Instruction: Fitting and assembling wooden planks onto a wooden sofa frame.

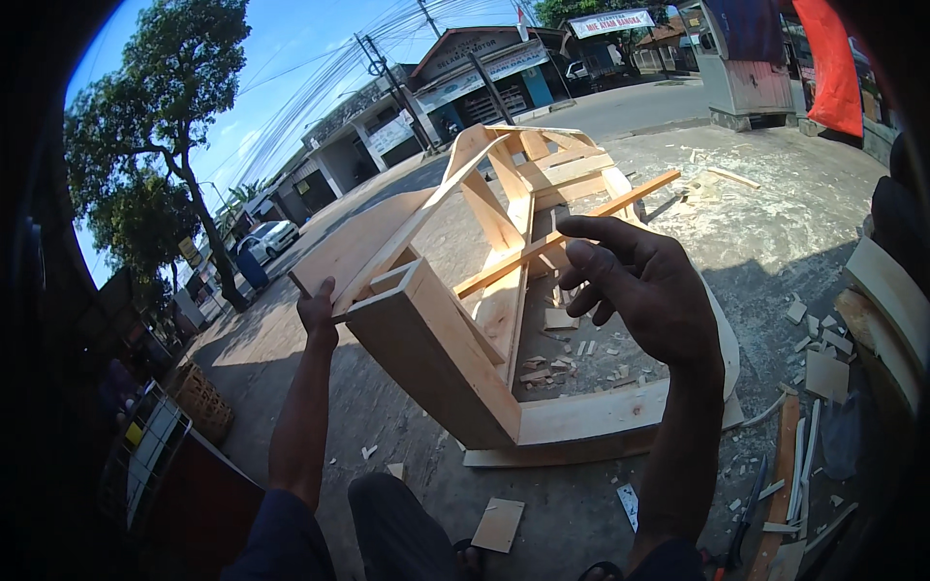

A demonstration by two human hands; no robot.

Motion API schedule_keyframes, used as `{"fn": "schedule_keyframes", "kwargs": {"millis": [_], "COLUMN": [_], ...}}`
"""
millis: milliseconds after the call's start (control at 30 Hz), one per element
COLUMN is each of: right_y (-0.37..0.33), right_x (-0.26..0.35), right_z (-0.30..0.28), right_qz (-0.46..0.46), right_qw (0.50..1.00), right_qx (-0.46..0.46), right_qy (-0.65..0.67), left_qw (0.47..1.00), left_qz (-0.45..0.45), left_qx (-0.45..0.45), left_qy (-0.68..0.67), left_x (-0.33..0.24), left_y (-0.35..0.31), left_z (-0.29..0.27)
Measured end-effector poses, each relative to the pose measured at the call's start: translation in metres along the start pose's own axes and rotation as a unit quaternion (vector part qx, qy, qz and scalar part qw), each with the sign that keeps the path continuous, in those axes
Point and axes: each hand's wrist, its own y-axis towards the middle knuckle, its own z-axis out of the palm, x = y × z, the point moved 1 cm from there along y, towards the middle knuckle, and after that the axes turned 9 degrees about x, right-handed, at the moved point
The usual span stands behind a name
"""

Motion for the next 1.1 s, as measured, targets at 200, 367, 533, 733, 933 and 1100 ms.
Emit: {"fn": "schedule_keyframes", "kwargs": {"millis": [200, 367, 533, 733, 933, 1100], "right_y": [-0.001, -0.002, -0.001, -0.003, -0.003, -0.004], "right_x": [-0.005, -0.004, -0.003, 0.001, 0.002, 0.004], "right_z": [0.003, 0.003, 0.006, 0.006, 0.006, 0.007], "right_qz": [-0.02, -0.007, 0.001, -0.006, -0.017, -0.013], "right_qw": [1.0, 1.0, 1.0, 1.0, 1.0, 1.0], "right_qx": [-0.012, -0.016, -0.015, -0.022, -0.018, -0.009], "right_qy": [-0.006, -0.008, -0.007, -0.018, -0.011, -0.01], "left_qw": [0.999, 0.995, 0.989, 0.982, 0.973, 0.971], "left_qz": [-0.04, -0.066, -0.099, -0.083, -0.052, -0.055], "left_qx": [0.003, 0.044, 0.068, 0.078, 0.098, 0.089], "left_qy": [0.013, 0.06, 0.084, 0.149, 0.205, 0.213], "left_x": [-0.002, -0.005, 0.001, 0.005, 0.007, 0.006], "left_y": [0.005, 0.01, 0.022, 0.027, 0.028, 0.028], "left_z": [0.004, 0.008, 0.006, 0.008, 0.007, 0.003]}}
